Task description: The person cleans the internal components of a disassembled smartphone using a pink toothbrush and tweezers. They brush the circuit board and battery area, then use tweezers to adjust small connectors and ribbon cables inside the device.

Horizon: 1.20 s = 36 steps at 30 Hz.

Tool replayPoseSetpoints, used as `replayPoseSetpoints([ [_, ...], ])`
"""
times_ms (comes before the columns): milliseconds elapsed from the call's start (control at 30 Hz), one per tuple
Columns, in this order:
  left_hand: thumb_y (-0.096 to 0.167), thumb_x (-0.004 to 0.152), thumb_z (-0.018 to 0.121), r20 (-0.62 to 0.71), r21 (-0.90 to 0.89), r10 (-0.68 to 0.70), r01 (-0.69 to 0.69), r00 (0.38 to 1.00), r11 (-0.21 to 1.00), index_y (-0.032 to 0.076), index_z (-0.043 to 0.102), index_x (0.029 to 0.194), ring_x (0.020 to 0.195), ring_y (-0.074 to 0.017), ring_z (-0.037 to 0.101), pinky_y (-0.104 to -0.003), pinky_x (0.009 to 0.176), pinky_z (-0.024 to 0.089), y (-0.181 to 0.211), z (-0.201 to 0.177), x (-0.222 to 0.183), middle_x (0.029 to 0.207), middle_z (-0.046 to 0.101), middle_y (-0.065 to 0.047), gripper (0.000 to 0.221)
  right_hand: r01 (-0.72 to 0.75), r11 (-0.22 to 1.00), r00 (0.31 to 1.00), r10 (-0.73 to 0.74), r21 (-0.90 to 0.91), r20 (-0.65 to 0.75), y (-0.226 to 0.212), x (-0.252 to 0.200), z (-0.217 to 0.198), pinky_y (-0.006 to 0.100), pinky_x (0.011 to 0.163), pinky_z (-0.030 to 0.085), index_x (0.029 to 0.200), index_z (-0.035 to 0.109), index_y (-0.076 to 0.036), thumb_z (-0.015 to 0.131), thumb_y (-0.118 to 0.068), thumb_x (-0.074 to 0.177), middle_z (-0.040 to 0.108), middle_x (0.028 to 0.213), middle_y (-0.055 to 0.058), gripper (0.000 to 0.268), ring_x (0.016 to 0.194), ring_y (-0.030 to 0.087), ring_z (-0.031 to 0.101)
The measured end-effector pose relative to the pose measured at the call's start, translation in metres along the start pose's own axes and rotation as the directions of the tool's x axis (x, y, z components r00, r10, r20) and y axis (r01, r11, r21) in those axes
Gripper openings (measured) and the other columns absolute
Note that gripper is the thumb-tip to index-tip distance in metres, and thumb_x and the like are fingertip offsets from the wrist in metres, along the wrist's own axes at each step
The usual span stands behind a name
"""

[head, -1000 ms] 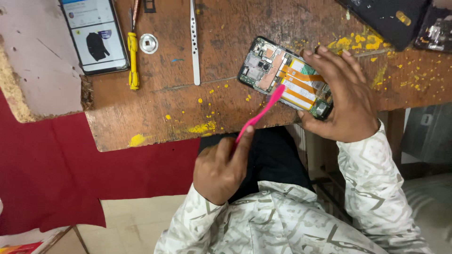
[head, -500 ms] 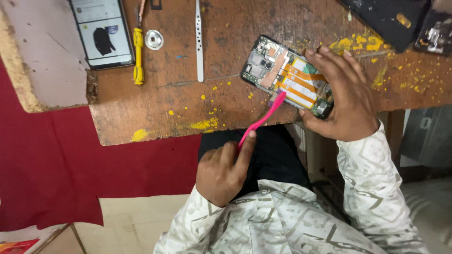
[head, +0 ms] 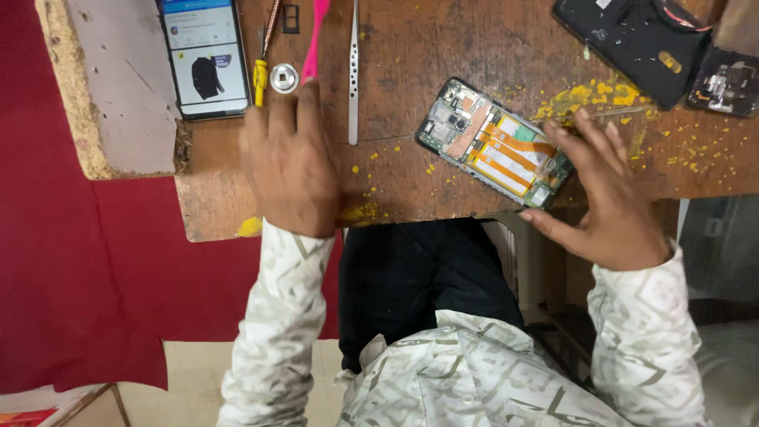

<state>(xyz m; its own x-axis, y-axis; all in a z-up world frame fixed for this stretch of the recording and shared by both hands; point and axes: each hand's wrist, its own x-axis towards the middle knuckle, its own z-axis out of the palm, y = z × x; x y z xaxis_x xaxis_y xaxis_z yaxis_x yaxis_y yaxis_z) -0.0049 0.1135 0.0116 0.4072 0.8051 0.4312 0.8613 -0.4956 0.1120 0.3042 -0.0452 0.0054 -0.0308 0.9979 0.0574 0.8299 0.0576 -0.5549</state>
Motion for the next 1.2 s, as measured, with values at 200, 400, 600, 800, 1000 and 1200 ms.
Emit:
replayPoseSetpoints([
  [200,0.003,0.102,0.067,-0.046,-0.012,0.056,-0.057,0.997,0.998,0.000,0.067,0.132,0.103,-0.0291,0.059,-0.041,0.082,0.047,0.000,0.008,0.004,0.124,0.065,-0.016,0.031,-0.065,0.998,0.992,0.063,-0.014,-0.107,-0.004,-0.018,0.016,0.055,0.132,0.017,0.153,0.046,-0.004,0.087,-0.037,0.076,0.057,0.153,0.014,0.093,0.157,0.035,0.037],
  [400,0.010,0.102,0.068,0.021,-0.158,0.074,-0.070,0.997,0.985,0.001,0.062,0.135,0.101,-0.0337,0.061,-0.045,0.082,0.053,0.023,0.022,0.012,0.123,0.062,-0.020,0.035,-0.101,0.995,0.957,0.091,-0.024,-0.276,-0.021,-0.024,0.043,0.059,0.132,0.014,0.149,0.048,-0.003,0.090,-0.047,0.078,0.058,0.151,0.013,0.094,0.154,0.036,0.041],
  [600,0.004,0.094,0.062,0.098,-0.031,0.136,-0.134,0.986,0.991,0.007,0.060,0.140,0.095,-0.0345,0.064,-0.045,0.075,0.054,0.027,0.037,0.031,0.116,0.059,-0.021,0.046,-0.212,0.972,0.912,0.159,-0.103,-0.377,-0.053,-0.019,0.073,0.067,0.128,0.006,0.147,0.048,-0.002,0.088,-0.059,0.077,0.052,0.142,0.019,0.098,0.151,0.041,0.036],
  [800,0.001,0.093,0.065,0.058,-0.211,0.136,-0.121,0.989,0.970,0.007,0.058,0.138,0.097,-0.0310,0.064,-0.042,0.081,0.056,0.018,0.037,0.027,0.118,0.059,-0.019,0.045,-0.141,0.987,0.946,0.111,-0.077,-0.303,-0.062,-0.019,0.084,0.070,0.127,0.004,0.152,0.037,0.000,0.083,-0.064,0.080,0.048,0.140,0.021,0.106,0.152,0.044,0.031],
  [1000,-0.008,0.102,0.058,0.445,-0.858,-0.050,0.442,0.894,0.264,0.000,0.059,0.144,0.079,-0.0154,0.061,-0.031,0.074,0.058,0.015,0.004,-0.003,0.105,0.063,-0.009,0.043,0.108,0.992,0.992,-0.112,-0.063,-0.064,-0.013,-0.009,0.046,0.066,0.130,0.010,0.153,0.041,-0.007,0.082,-0.062,0.072,0.046,0.155,0.015,0.106,0.156,0.040,0.026],
  [1200,-0.009,0.101,0.053,0.502,-0.858,0.043,0.504,0.864,-0.098,-0.003,0.050,0.140,0.106,-0.0130,0.070,-0.026,0.093,0.059,0.014,0.003,-0.015,0.115,0.064,-0.005,0.039,0.215,0.976,0.960,-0.204,-0.040,0.191,-0.002,0.017,0.016,0.060,0.131,0.013,0.153,0.048,-0.012,0.081,-0.056,0.070,0.036,0.167,0.005,0.099,0.159,0.035,0.019],
])
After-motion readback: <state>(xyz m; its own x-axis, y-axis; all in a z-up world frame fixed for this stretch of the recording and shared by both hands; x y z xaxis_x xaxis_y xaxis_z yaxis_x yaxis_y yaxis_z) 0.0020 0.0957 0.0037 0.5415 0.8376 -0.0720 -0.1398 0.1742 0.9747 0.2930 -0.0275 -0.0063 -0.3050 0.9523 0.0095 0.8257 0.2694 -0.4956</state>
